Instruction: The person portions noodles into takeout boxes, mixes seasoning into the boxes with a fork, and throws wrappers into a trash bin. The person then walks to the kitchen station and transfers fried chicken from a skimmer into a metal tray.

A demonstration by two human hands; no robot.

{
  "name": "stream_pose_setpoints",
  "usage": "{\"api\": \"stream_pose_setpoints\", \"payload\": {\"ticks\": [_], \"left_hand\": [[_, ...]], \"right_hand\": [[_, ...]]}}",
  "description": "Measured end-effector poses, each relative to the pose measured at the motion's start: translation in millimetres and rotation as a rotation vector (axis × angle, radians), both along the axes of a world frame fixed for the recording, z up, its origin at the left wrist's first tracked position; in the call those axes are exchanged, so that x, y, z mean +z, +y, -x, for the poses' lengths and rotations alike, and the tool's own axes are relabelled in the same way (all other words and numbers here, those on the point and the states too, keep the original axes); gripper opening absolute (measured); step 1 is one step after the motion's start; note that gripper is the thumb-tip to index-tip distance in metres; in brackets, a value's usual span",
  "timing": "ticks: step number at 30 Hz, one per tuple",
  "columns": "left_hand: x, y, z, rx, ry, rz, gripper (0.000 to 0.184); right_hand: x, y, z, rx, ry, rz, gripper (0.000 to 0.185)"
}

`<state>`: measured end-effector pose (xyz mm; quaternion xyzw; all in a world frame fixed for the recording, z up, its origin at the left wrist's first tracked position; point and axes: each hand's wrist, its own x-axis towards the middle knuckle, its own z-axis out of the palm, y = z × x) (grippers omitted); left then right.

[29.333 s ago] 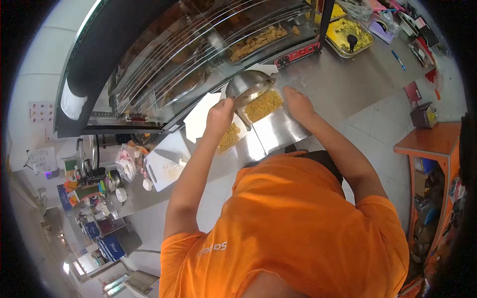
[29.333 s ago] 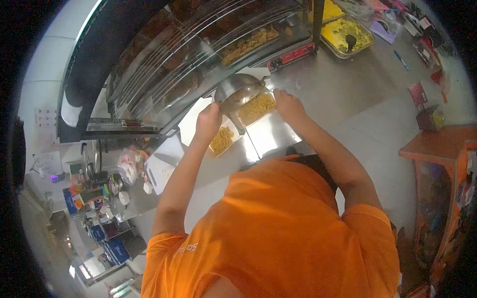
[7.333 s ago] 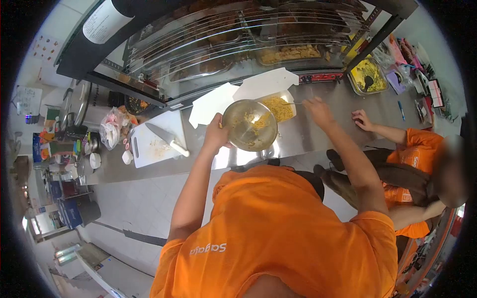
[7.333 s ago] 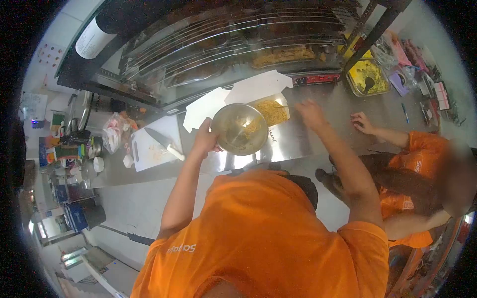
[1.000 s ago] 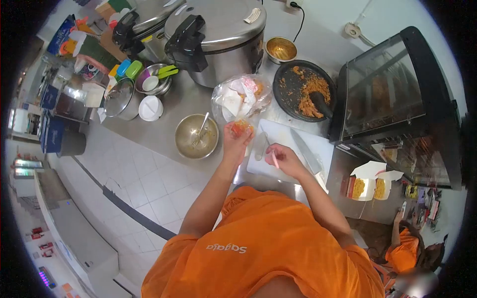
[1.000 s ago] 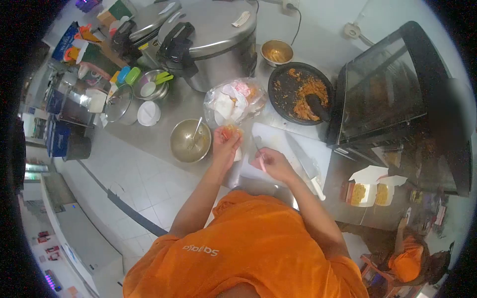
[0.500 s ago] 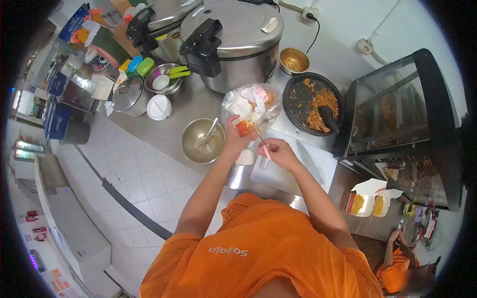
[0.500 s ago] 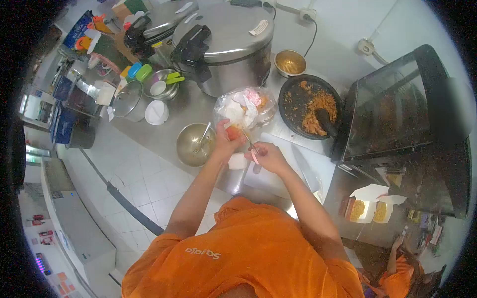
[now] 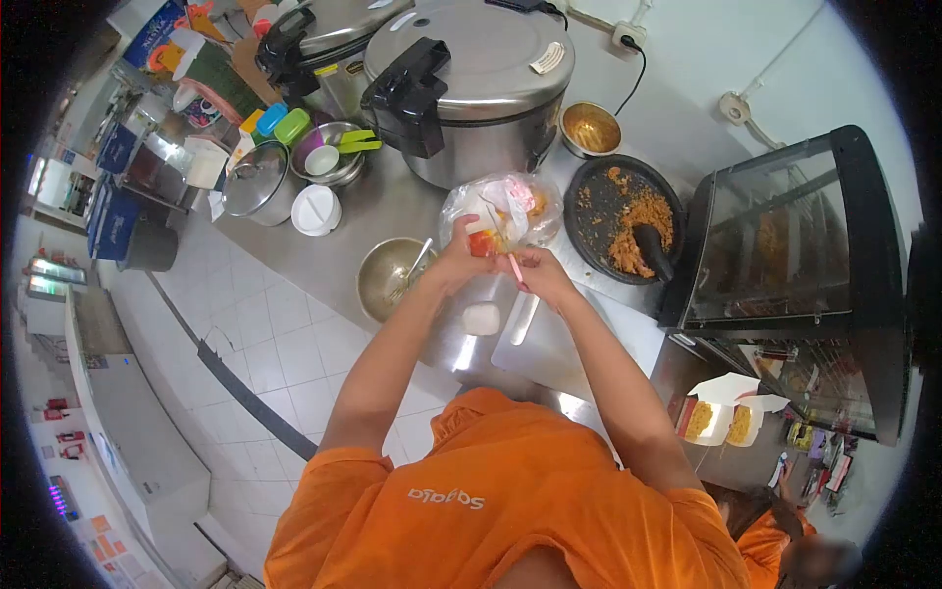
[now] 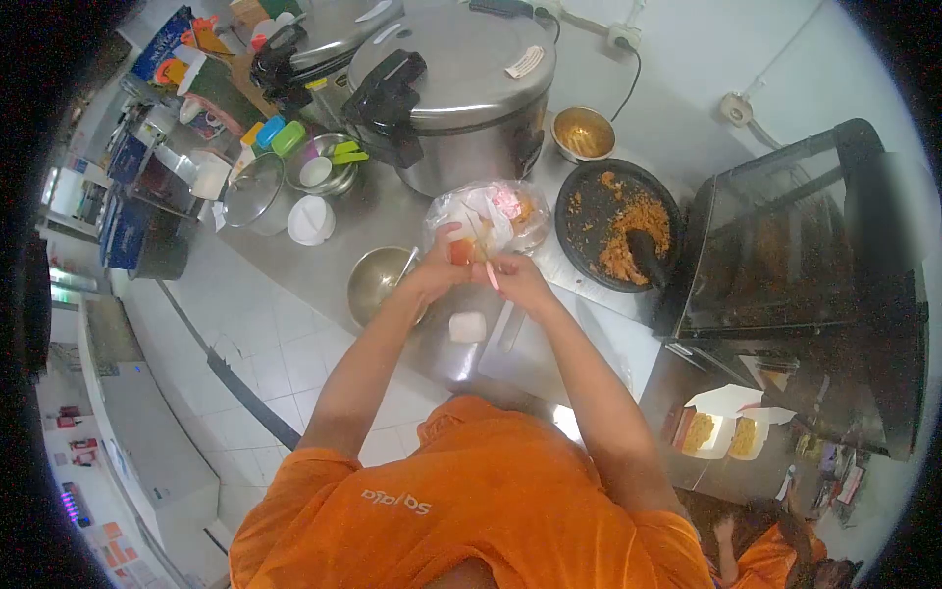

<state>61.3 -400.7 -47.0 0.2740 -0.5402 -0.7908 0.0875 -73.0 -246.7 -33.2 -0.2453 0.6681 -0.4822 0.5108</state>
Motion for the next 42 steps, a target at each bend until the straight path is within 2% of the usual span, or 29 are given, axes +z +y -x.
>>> {"api": "stream_pose_setpoints", "payload": {"ticks": [5, 8, 9, 12, 13, 16, 19, 20, 22, 23, 25, 28, 29, 30, 32, 34, 36, 39, 42], "left_hand": [[2.5, -15.8, -1.0, 0.005, 0.022, 0.020, 0.095], [0.4, -19.6, -6.9, 0.026, -0.012, 0.043, 0.090], [2.0, -20.8, -8.9, 0.044, -0.033, 0.004, 0.085], [8.9, -11.8, -23.6, 0.096, -0.064, -0.142, 0.071], [16.2, -6.5, -29.1, 0.119, -0.049, -0.202, 0.067], [21.1, 14.9, -41.9, 0.138, 0.000, -0.301, 0.049], [19.5, 57.4, -45.0, 0.115, 0.003, -0.416, 0.033], [21.5, 76.2, -36.4, 0.090, -0.002, -0.465, 0.030], [28.0, 144.3, 7.3, -0.157, 0.004, -0.483, 0.023], [30.9, 171.2, 18.7, -0.198, 0.031, -0.510, 0.022], [49.0, 225.5, 46.9, -0.294, 0.018, -0.506, 0.015], [51.2, 315.4, 97.0, -0.484, 0.057, -0.557, 0.014], [48.0, 343.6, 117.3, -0.553, 0.012, -0.554, 0.014], [42.0, 375.2, 136.4, -0.617, -0.033, -0.553, 0.016], [27.3, 440.0, 166.4, -0.758, -0.020, -0.253, 0.016], [7.3, 496.0, 194.2, -0.892, 0.011, 0.026, 0.012], [-6.6, 540.7, 213.2, -0.991, 0.142, 0.594, 0.016], [-5.8, 585.9, 227.5, -0.995, 0.448, 1.116, 0.023], [-16.2, 614.5, 242.5, -1.020, 0.522, 1.033, 0.035]], "right_hand": [[-8.6, -27.8, 17.2, -0.046, -0.048, 0.043, 0.025], [5.2, -37.4, 38.6, 0.046, -0.165, 0.063, 0.027], [13.9, -36.0, 44.9, 0.075, -0.490, 0.162, 0.028], [20.1, -16.1, 41.3, -0.032, -0.348, 0.152, 0.031], [39.9, 2.4, 40.2, 0.090, -0.192, 0.215, 0.030], [25.2, 77.2, 37.3, 0.242, 0.212, -0.014, 0.026], [-12.6, 174.0, 1.0, 0.310, 0.945, -0.144, 0.018], [-33.3, 202.7, -10.4, 0.274, 0.973, -0.298, 0.012], [-55.4, 265.2, -38.8, 0.224, 1.061, -0.561, 0.006], [-59.7, 265.5, -47.2, 0.298, 1.150, -0.598, 0.008], [-72.0, 277.7, -60.9, 0.120, 1.122, -0.544, 0.012], [-39.1, 319.6, -65.8, -0.007, 1.209, -0.416, 0.015], [-36.9, 335.8, -60.1, 0.017, 0.981, -0.554, 0.015], [-33.0, 362.2, -56.6, -0.044, 0.957, -0.590, 0.016], [-13.2, 429.1, -50.8, -0.151, 0.908, -0.661, 0.017], [33.3, 498.7, -34.5, -0.363, 0.724, -0.689, 0.022], [29.1, 572.8, -15.4, -0.423, 0.707, -0.723, 0.024], [26.1, 634.6, 16.8, -0.789, 0.728, -0.602, 0.019], [7.8, 650.3, 49.3, -0.793, 0.903, -0.303, 0.023]]}}
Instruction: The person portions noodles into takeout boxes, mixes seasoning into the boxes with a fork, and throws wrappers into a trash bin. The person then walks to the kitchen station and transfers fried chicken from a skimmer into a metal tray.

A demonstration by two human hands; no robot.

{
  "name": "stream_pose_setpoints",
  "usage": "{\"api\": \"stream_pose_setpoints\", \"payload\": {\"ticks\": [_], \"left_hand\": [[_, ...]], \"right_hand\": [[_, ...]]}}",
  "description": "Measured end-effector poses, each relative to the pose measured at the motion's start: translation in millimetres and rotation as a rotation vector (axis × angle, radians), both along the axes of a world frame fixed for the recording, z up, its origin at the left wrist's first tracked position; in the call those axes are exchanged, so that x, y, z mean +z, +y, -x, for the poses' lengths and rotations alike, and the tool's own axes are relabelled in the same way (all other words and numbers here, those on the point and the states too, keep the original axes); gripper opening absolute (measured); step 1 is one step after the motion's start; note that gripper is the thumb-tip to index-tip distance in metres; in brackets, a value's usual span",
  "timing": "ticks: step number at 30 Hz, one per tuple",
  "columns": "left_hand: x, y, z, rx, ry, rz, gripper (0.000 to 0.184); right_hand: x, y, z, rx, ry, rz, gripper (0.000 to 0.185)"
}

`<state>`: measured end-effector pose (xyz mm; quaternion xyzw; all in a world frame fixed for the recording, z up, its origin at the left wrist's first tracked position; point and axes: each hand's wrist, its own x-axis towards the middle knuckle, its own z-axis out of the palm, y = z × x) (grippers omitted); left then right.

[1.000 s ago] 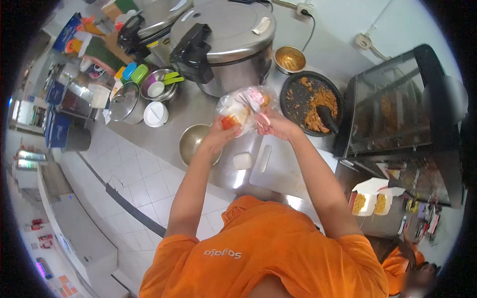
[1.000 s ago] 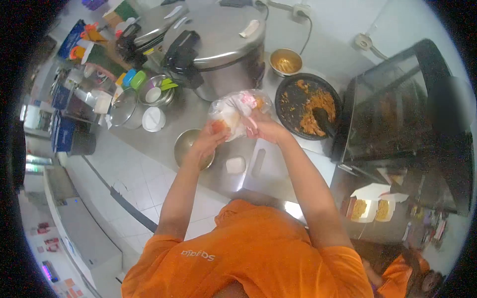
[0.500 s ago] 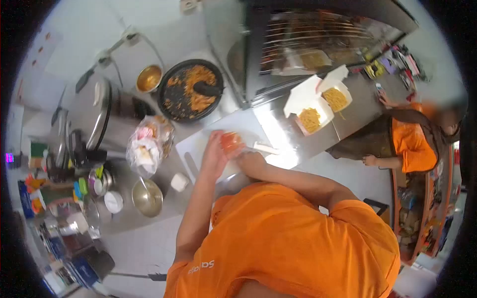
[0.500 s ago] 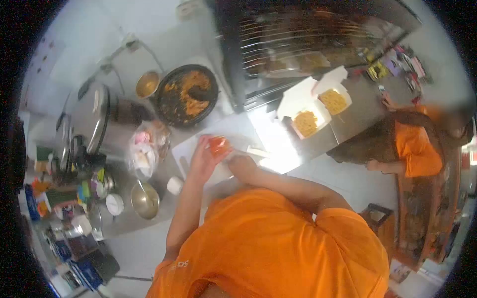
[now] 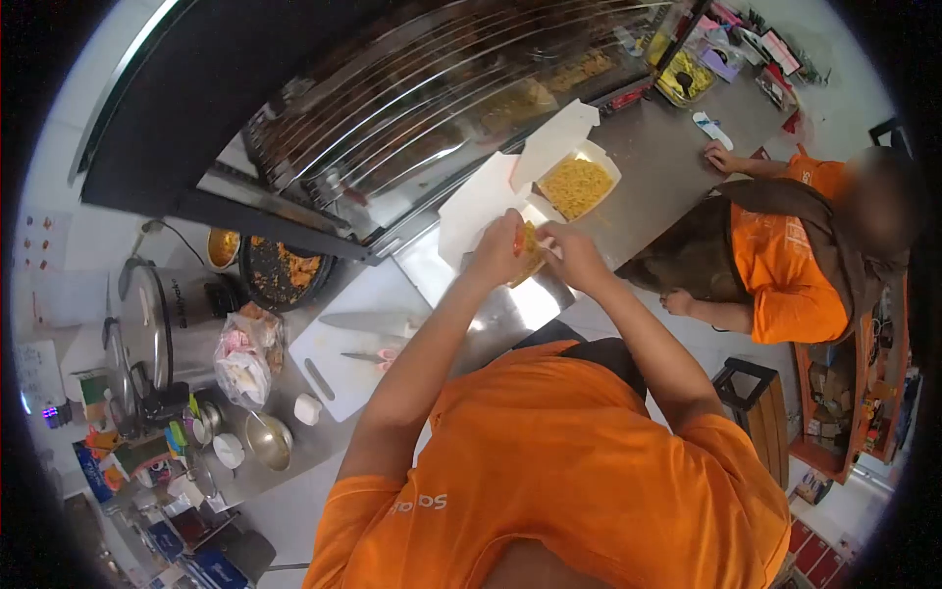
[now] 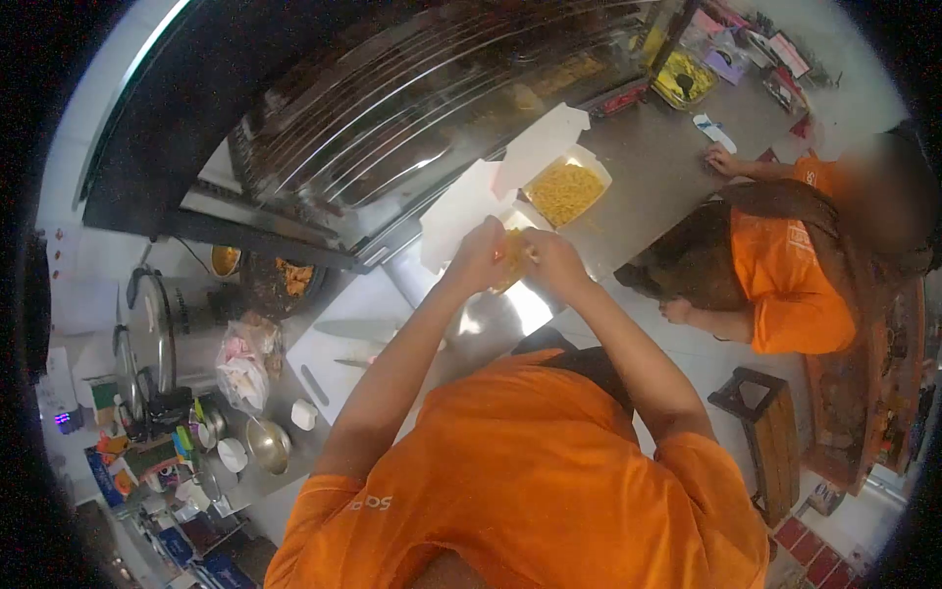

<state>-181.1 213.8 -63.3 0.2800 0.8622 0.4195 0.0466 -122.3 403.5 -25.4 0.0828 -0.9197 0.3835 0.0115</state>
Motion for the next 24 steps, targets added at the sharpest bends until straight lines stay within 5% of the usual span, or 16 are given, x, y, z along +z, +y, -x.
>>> {"api": "stream_pose_setpoints", "payload": {"ticks": [3, 6, 9, 12, 15, 18, 24], "left_hand": [[14.8, 15.6, 5.8, 0.001, -0.360, 0.049, 0.074], [-11.7, 20.1, 11.4, -0.053, -0.301, -0.115, 0.093], [-2.0, 21.8, 10.2, 0.045, -0.298, -0.057, 0.103], [15.8, 19.6, 6.2, 0.107, -0.336, -0.113, 0.085], [6.2, 13.6, 4.4, 0.031, -0.042, 0.019, 0.060], [9.8, 5.8, -5.3, 0.168, -0.120, 0.048, 0.035], [1.3, 12.8, -10.6, 0.193, 0.057, 0.206, 0.036]], "right_hand": [[-16.4, -1.2, 21.8, 0.164, 0.118, 0.017, 0.031], [-38.3, 1.2, 32.3, 0.260, 0.089, 0.167, 0.034], [-55.7, 5.0, 41.4, 0.328, 0.073, 0.039, 0.036], [-55.6, 2.4, 47.4, 0.299, 0.146, 0.191, 0.033], [-42.7, 6.3, 52.1, 0.234, 0.117, 0.251, 0.030], [-49.9, 10.7, 57.4, 0.248, -0.022, 0.274, 0.028], [-33.0, 10.7, 57.5, 0.438, 0.211, 0.101, 0.022]]}}
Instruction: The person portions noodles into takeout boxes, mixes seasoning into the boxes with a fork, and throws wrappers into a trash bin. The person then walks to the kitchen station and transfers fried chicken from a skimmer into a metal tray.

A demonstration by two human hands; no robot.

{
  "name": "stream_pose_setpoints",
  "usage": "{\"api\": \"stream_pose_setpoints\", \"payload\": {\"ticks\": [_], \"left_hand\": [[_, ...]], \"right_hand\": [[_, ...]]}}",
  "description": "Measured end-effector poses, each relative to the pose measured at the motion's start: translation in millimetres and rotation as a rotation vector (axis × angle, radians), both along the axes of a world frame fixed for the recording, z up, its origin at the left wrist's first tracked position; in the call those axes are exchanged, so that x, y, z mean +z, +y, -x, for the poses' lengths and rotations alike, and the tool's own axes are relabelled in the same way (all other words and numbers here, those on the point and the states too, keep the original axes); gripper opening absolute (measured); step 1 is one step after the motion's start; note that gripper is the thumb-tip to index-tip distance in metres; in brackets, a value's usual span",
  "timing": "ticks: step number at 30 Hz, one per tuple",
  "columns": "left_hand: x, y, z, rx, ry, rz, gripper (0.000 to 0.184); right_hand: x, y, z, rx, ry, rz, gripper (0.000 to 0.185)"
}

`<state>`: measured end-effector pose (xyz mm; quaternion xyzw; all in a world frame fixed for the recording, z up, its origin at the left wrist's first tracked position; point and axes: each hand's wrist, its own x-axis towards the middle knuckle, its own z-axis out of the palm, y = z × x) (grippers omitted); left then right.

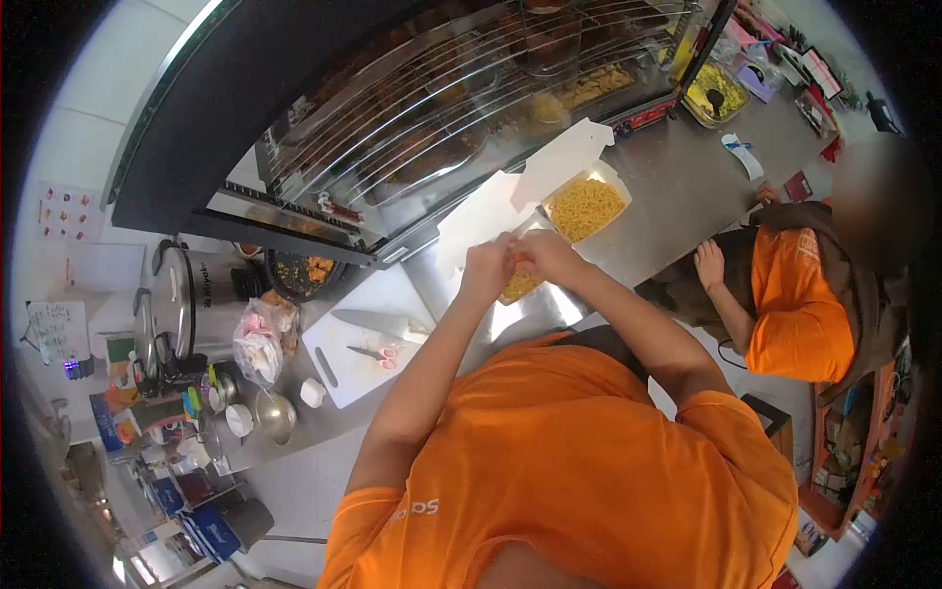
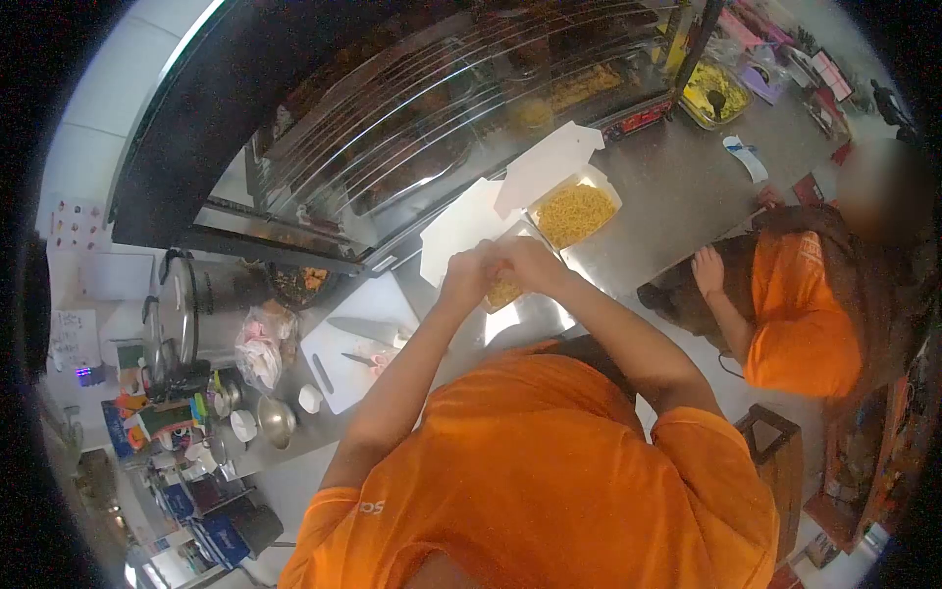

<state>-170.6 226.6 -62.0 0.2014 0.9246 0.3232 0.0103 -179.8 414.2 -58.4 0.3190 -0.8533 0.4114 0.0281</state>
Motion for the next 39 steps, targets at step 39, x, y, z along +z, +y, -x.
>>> {"api": "stream_pose_setpoints", "payload": {"ticks": [39], "left_hand": [[23.9, -180.8, -270.7, 1.005, -0.080, -0.328, 0.032]], "right_hand": [[-48.9, 2.0, 25.1, 0.092, -0.134, -1.202, 0.032]]}}
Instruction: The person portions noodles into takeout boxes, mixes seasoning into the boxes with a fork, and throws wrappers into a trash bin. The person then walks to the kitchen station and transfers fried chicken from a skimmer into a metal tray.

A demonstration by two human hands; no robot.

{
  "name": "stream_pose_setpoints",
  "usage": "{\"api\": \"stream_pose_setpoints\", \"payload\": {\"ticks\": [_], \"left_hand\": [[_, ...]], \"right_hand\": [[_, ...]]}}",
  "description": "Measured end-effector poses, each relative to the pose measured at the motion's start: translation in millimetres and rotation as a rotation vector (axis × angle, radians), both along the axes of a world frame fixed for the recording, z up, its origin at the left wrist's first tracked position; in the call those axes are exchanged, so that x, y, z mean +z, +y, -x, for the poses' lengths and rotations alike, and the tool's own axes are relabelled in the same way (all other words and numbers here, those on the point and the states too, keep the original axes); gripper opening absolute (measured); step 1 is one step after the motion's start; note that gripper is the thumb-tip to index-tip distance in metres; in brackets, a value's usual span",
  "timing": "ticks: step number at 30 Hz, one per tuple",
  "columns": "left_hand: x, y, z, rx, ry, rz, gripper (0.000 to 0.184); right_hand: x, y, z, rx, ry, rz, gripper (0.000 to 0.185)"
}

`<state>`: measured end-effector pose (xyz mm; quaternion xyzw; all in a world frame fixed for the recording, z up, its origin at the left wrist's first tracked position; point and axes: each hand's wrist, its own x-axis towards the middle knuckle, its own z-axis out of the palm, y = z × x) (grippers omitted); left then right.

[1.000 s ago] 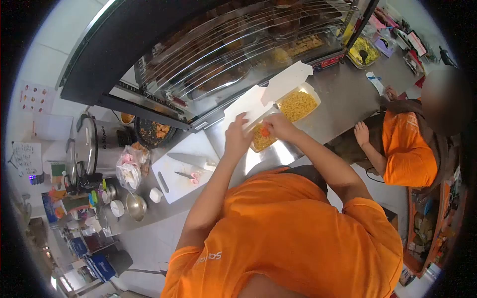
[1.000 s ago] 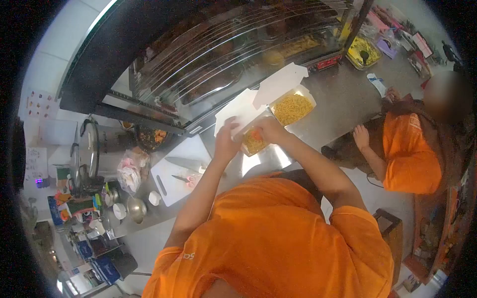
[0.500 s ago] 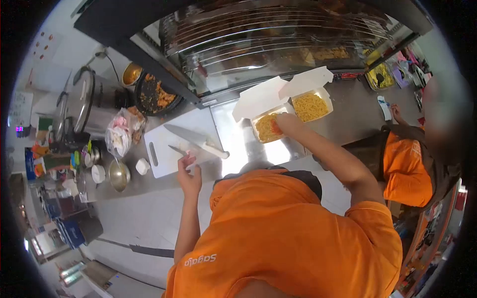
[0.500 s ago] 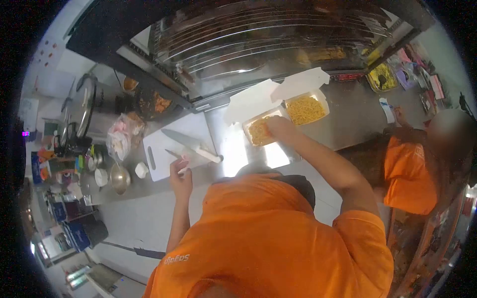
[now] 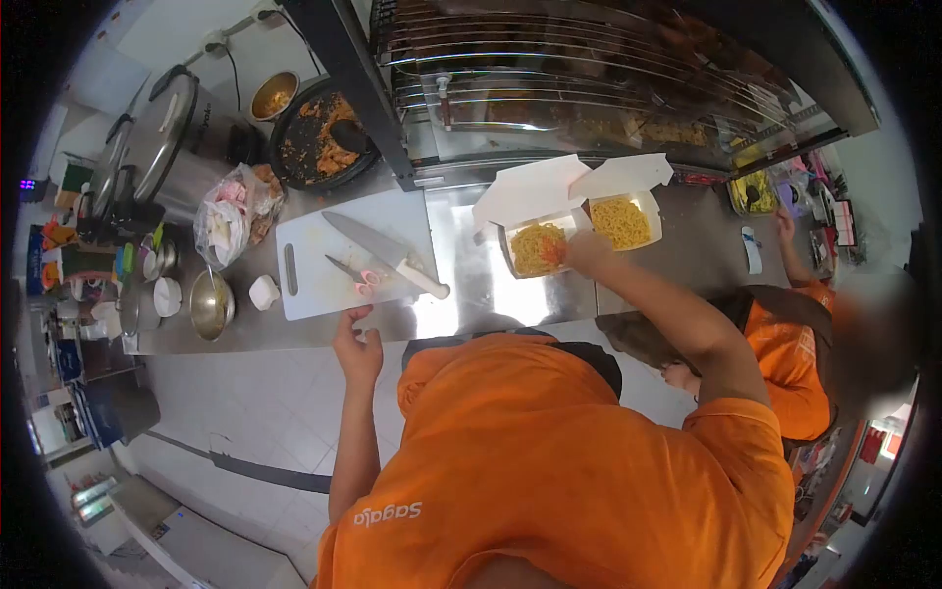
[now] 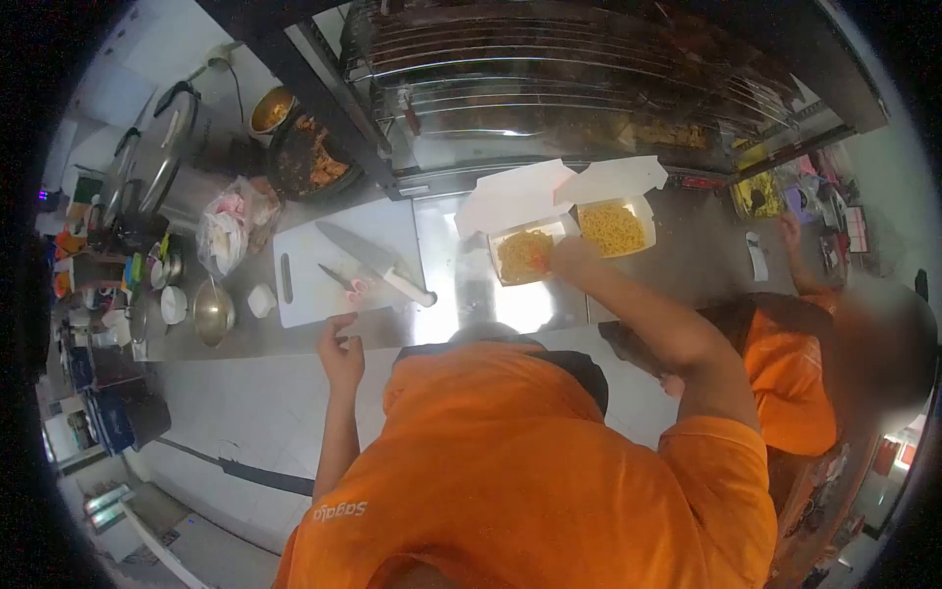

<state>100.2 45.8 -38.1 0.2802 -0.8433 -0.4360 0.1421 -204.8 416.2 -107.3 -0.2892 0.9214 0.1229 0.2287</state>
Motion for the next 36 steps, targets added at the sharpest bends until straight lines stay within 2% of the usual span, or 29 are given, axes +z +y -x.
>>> {"api": "stream_pose_setpoints", "payload": {"ticks": [3, 6, 9, 12, 15, 18, 21, 22, 28, 31, 33, 36], "left_hand": [[-4.9, -3.6, -6.3, 0.036, 0.001, -0.014, 0.030], [-10.7, -8.6, -9.0, 0.052, 0.007, -0.027, 0.029], [-12.4, -8.9, -8.6, 0.054, 0.021, -0.012, 0.029], [-11.8, -11.4, -7.7, 0.052, 0.019, 0.009, 0.028], [-16.0, -15.3, -12.0, 0.065, 0.002, 0.018, 0.028], [-17.5, -17.2, -18.0, 0.090, -0.020, 0.015, 0.028], [-25.9, -23.4, -30.2, 0.117, -0.057, 0.049, 0.028], [-31.4, -25.7, -36.4, 0.125, -0.071, 0.065, 0.028], [-57.6, -35.9, -86.4, 0.202, -0.136, 0.034, 0.028], [-98.8, -45.6, -139.3, 0.171, -0.085, 0.061, 0.027], [-112.7, -45.5, -175.1, 0.166, -0.199, 0.076, 0.023], [-133.7, -45.3, -230.9, 0.124, -0.355, 0.084, 0.018]], "right_hand": [[-2.5, 10.9, 14.2, 0.084, -0.065, 0.157, 0.041], [17.0, 10.1, 15.9, 0.007, -0.106, 0.257, 0.042], [16.3, 12.9, 19.6, 0.059, -0.160, 0.318, 0.043], [20.7, 7.4, 25.6, 0.200, -0.205, 0.219, 0.037], [23.2, 6.8, 22.5, 0.065, -0.182, 0.445, 0.033], [17.3, 2.4, 24.3, 0.015, -0.178, 0.423, 0.027], [30.8, -9.8, 22.1, 0.146, -0.172, 0.213, 0.030], [32.5, -13.8, 19.2, 0.118, -0.159, 0.215, 0.032], [35.2, -20.6, 13.3, 0.079, -0.099, 0.264, 0.042], [30.2, -18.8, 14.8, 0.063, -0.122, 0.327, 0.044], [22.1, -14.2, 22.4, 0.126, -0.145, 0.332, 0.045], [54.7, -24.0, 18.1, -0.052, -0.225, 0.304, 0.042]]}}
